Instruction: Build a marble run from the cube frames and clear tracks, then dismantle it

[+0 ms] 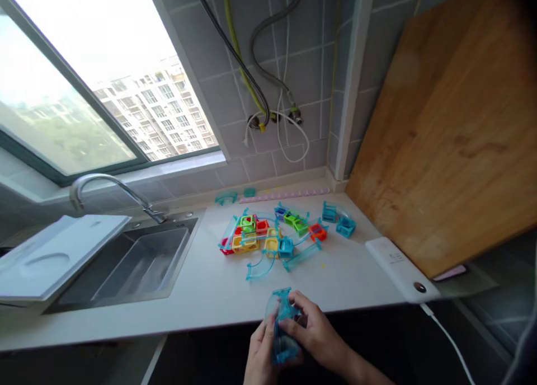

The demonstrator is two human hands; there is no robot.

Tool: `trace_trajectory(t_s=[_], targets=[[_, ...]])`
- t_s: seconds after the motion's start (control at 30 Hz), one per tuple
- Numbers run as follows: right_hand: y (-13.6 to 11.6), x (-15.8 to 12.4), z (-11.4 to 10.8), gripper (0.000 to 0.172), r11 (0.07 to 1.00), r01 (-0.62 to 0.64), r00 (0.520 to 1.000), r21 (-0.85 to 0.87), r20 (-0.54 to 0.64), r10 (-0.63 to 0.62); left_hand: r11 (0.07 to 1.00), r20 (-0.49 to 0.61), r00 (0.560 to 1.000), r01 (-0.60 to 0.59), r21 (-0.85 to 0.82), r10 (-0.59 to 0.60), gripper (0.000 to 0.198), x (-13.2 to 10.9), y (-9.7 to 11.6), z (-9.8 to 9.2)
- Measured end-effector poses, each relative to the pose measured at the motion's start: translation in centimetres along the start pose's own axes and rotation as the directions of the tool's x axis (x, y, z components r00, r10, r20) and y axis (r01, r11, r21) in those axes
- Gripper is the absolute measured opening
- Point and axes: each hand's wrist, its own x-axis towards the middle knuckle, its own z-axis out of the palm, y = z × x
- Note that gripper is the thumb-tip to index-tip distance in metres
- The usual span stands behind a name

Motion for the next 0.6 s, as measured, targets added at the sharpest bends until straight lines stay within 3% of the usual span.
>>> trace_trajectory(t_s=[0.13, 0.23, 0.3, 0.37, 0.47, 0.6], targets=[[-0.1, -1.1, -0.4, 0.037, 0.999, 0.037, 0.999, 0.031, -0.036, -0.036, 0.999, 0.137, 0.991, 0.004, 0.051, -0.011, 0.063, -0.6, 0.9, -0.6], [-1.3, -1.1, -2.4, 0.036, 0.997, 0.045, 0.990, 0.055, -0.139, -0.037, 0.996, 0.079, 0.993, -0.089, 0.024, 0.087, 0.061, 0.0, 2.3, -1.7], [-2.4, -0.4, -4.9, 0.037, 0.999, 0.045, 0.968, 0.030, -0.248, -0.037, 0.980, 0.012, 0.980, -0.198, 0.015, 0.198, 0.056, 0.6, 3.4, -2.8], [-3.4, 0.8, -8.0, 0.043, 0.996, 0.047, 0.930, -0.070, -0.360, -0.069, 0.943, -0.029, 0.945, -0.321, 0.083, 0.325, 0.049, 1.1, 4.7, -4.1], [-4.1, 2.6, -12.5, 0.053, 0.934, -0.004, 0.903, -0.357, -0.403, -0.150, 0.859, -0.061, 0.879, -0.445, 0.253, 0.473, 0.048, 1.6, 6.4, -6.4], [-3.2, 4.0, -15.6, 0.061, 0.834, -0.133, 0.874, -0.535, -0.461, -0.156, 0.751, -0.087, 0.803, -0.505, 0.426, 0.590, 0.055, 3.3, 8.4, -9.0]])
